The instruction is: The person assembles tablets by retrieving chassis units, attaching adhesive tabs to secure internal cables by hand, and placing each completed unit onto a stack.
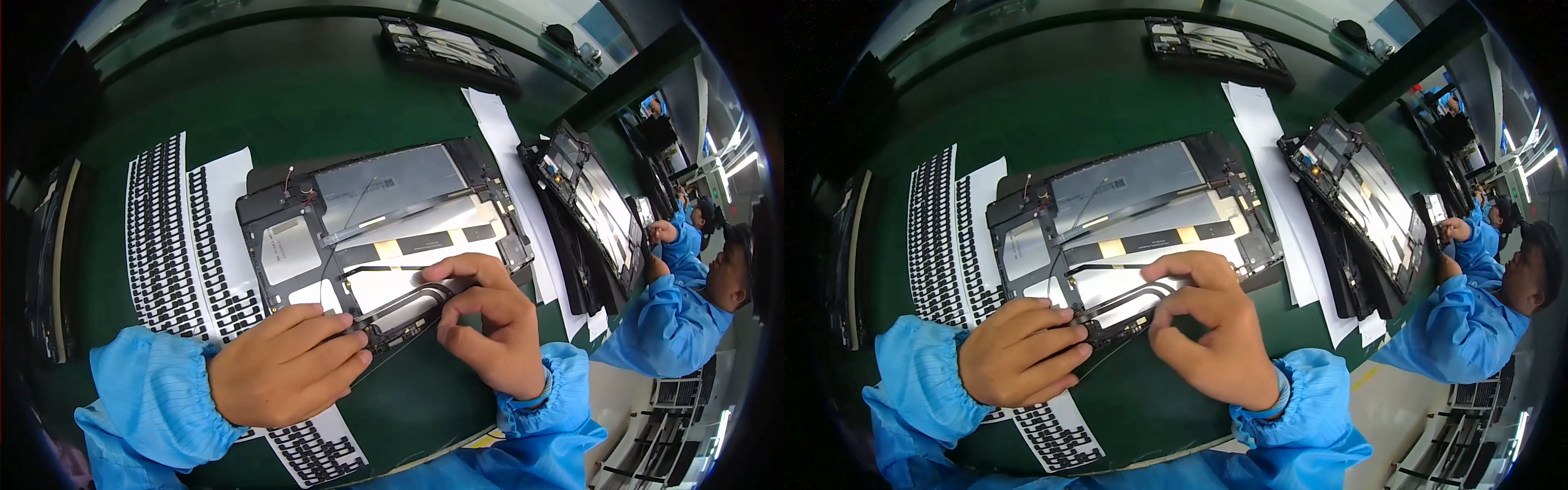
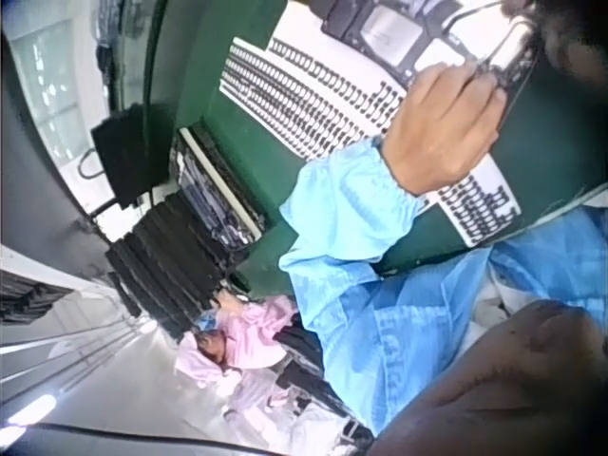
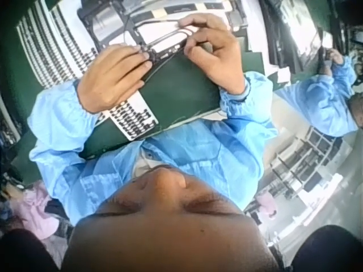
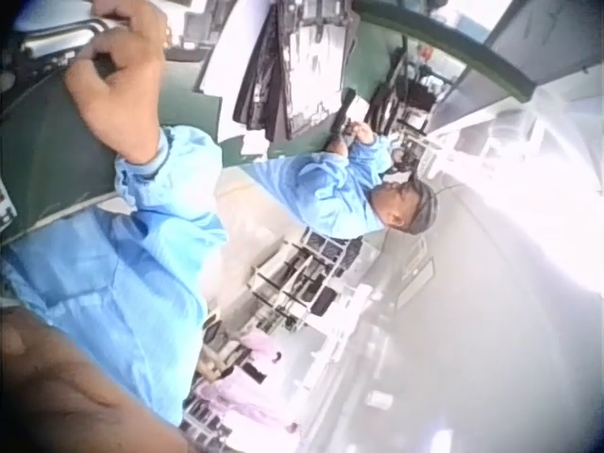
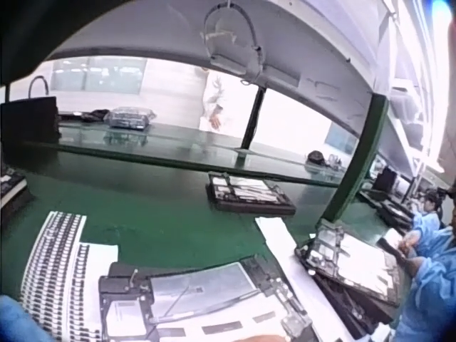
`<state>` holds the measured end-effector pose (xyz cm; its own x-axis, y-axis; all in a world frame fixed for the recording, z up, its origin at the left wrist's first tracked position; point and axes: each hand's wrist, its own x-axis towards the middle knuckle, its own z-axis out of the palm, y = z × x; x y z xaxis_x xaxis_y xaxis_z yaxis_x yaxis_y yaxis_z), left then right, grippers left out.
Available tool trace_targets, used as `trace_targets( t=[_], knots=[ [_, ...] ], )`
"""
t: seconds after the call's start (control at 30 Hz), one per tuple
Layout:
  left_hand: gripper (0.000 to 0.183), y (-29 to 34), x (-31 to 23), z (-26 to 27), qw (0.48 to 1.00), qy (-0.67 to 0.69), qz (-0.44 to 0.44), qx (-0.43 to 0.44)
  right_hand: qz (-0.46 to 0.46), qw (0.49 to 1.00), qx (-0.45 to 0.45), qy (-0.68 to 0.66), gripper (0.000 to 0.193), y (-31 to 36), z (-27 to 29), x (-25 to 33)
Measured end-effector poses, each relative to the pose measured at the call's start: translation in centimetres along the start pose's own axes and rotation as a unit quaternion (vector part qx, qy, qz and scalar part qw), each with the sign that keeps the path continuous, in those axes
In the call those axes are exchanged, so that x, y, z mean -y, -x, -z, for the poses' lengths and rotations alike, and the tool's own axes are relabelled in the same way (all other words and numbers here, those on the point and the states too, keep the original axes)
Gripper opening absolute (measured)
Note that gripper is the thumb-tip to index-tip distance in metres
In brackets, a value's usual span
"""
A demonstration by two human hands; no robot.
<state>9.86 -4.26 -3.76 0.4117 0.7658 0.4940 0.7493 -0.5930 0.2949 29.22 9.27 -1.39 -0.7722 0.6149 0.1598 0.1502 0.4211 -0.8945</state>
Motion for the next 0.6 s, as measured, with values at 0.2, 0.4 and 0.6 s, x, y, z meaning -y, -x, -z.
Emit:
trace_targets(
  t=[0.2,0.4,0.6],
  knots=[
    [0.032,0.08,0.08,0.27,1.000,-0.004,0.017,0.013,0.040,0.997,0.014,0.065,0.005,-0.86,-0.59,-0.30],
    [0.032,0.10,0.08,0.05,1.000,-0.013,0.010,0.017,0.042,0.998,0.003,0.056,0.006,-0.77,-0.47,-0.39],
    [0.034,-0.07,-0.59,0.82,0.999,-0.019,0.023,0.036,0.064,0.993,0.012,0.098,0.007,-0.81,-0.52,-0.24]
  ],
)
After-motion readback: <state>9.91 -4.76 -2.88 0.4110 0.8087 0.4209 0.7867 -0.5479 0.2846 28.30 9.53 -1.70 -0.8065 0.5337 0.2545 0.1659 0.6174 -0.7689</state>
